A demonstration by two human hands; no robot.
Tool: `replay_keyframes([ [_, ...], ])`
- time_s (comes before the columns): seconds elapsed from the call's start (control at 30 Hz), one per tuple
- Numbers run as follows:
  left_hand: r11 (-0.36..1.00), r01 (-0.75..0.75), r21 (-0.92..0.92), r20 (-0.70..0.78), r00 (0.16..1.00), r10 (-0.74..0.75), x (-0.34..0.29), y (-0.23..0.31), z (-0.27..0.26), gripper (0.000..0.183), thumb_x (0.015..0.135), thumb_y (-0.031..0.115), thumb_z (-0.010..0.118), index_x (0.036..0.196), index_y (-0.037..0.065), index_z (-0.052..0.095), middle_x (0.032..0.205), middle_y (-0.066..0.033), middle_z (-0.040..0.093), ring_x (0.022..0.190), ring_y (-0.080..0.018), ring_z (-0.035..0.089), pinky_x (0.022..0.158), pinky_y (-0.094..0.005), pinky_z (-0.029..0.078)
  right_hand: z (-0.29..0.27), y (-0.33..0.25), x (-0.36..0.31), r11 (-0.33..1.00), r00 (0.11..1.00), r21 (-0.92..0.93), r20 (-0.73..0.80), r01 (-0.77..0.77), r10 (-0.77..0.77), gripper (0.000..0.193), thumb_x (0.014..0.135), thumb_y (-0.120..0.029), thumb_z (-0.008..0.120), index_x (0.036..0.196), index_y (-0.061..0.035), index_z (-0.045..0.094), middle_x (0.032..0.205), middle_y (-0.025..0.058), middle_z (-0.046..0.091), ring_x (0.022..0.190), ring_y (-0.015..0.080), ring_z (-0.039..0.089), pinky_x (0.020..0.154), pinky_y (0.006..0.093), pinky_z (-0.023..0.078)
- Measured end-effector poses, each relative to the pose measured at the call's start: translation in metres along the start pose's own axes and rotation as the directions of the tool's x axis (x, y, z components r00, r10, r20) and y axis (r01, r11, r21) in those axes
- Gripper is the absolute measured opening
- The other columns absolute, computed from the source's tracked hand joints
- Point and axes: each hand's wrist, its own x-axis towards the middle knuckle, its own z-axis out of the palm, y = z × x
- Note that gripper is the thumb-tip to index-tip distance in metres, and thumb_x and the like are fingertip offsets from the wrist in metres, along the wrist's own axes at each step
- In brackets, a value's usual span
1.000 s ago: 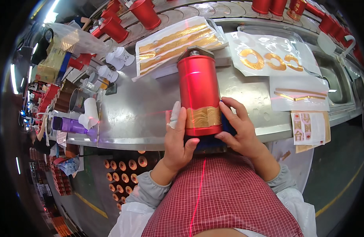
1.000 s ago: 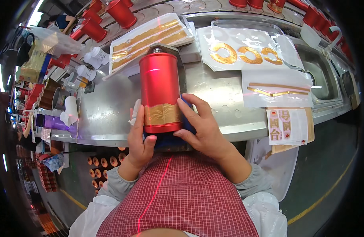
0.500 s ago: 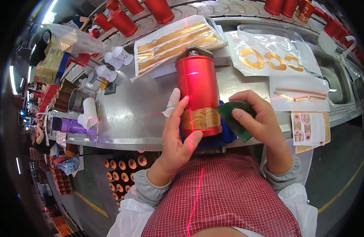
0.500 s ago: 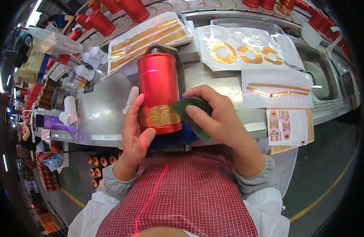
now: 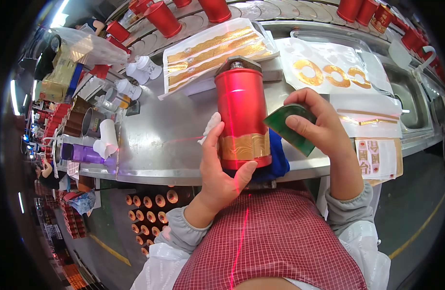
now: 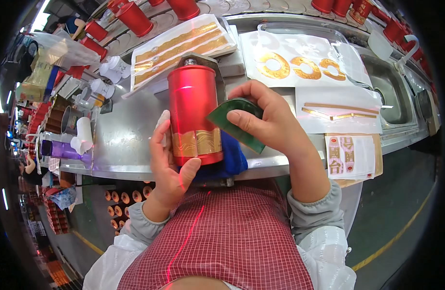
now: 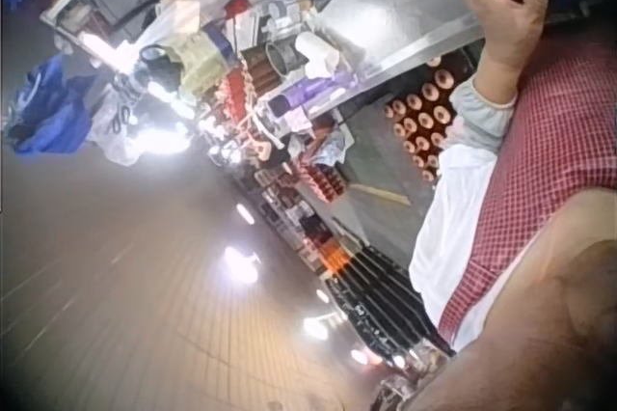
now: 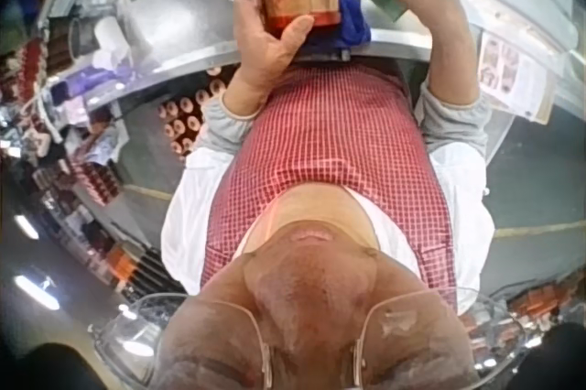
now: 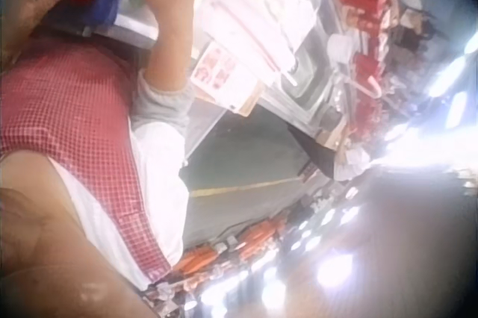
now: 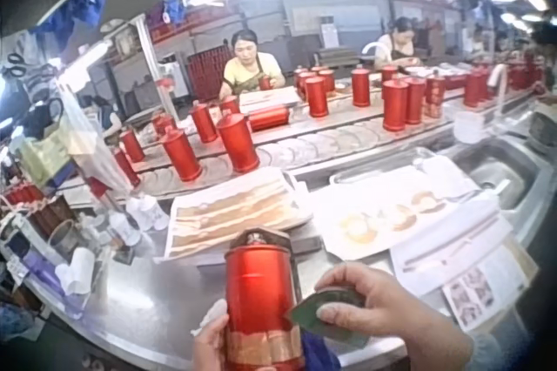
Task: The person applies a gold decorative label to a red cylindrical tin. They use a green squeegee tool to smooth the label and a white cloth to wipe the surface, ensuring a clean finish. The person handles the tin and labels one at a time on a stainless steel workbench.
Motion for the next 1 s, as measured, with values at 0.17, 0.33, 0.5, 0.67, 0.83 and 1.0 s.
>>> replay_keyframes([
  [0.17, 0.927, 0.160, -0.338, 0.052, 0.987, -0.152, 0.002, 0.002, -0.002, 0.085, 0.085, 0.022, 0.072, 0.145, -0.003, 0.017, 0.143, -0.0213, 0.034, 0.134, -0.0293, 0.038, 0.109, -0.0396, 0.035, 0.007, -0.001, 0.010, 0.998, 0.996, 0.024, 0.063, 0.056, -0.057, 0.025, 0.084, -0.017, 0.071, 0.103, -0.0047, 0.062, 0.088, 0.0016, 0.064, 0.078, 0.0087, 0.060, 0.069, 0.0252, 0.050],
  [0.33, 0.859, 0.165, -0.484, 0.071, 0.986, -0.149, -0.001, -0.003, -0.003, 0.086, 0.085, 0.021, 0.070, 0.147, -0.002, 0.015, 0.146, -0.0207, 0.031, 0.135, -0.0300, 0.036, 0.111, -0.0408, 0.031, 0.019, -0.026, 0.018, 0.963, 0.963, -0.201, 0.236, 0.177, -0.128, 0.022, 0.084, -0.013, 0.071, 0.102, -0.0035, 0.063, 0.089, 0.0042, 0.067, 0.083, 0.0106, 0.063, 0.074, 0.0260, 0.050],
  [0.5, 0.988, 0.096, -0.121, 0.017, 0.995, -0.094, -0.002, -0.001, -0.002, 0.075, 0.087, 0.016, 0.064, 0.146, -0.002, 0.021, 0.145, -0.0215, 0.033, 0.135, -0.0311, 0.037, 0.112, -0.0407, 0.029, 0.045, -0.047, 0.035, 0.916, 0.868, -0.023, 0.330, 0.400, -0.371, 0.021, 0.081, -0.010, 0.069, 0.100, -0.0024, 0.064, 0.077, 0.0070, 0.067, 0.070, 0.0136, 0.064, 0.067, 0.0303, 0.052],
  [0.67, 0.823, 0.168, -0.542, -0.093, 0.962, -0.257, 0.002, -0.001, 0.000, 0.055, 0.095, 0.008, 0.047, 0.144, -0.001, 0.024, 0.144, -0.0213, 0.037, 0.134, -0.0294, 0.040, 0.111, -0.0406, 0.033, -0.001, -0.037, 0.050, 0.975, 0.956, -0.133, 0.260, 0.178, -0.139, 0.025, 0.083, -0.013, 0.073, 0.105, -0.0035, 0.066, 0.092, 0.0008, 0.066, 0.084, 0.0080, 0.061, 0.076, 0.0241, 0.050],
  [0.83, 0.764, 0.163, -0.625, -0.155, 0.933, -0.326, -0.004, -0.008, -0.005, 0.054, 0.095, 0.014, 0.050, 0.141, -0.002, 0.026, 0.145, -0.0242, 0.037, 0.136, -0.0315, 0.038, 0.113, -0.0436, 0.030, -0.017, -0.017, 0.043, 0.989, 0.960, -0.124, 0.275, 0.085, -0.048, 0.024, 0.084, -0.015, 0.073, 0.104, -0.0049, 0.066, 0.092, 0.0002, 0.065, 0.086, 0.0078, 0.060, 0.077, 0.0241, 0.049],
  [1.0, 0.981, -0.087, 0.171, 0.033, 0.996, 0.083, 0.003, 0.015, -0.003, 0.049, 0.085, 0.014, 0.066, 0.123, -0.001, 0.039, 0.149, -0.0269, 0.030, 0.138, -0.0343, 0.033, 0.113, -0.0437, 0.025, -0.005, -0.020, 0.044, 0.976, 0.943, -0.139, 0.310, 0.170, -0.120, 0.024, 0.084, -0.015, 0.073, 0.104, -0.0048, 0.067, 0.091, -0.0004, 0.066, 0.085, 0.0081, 0.060, 0.076, 0.0243, 0.049],
])
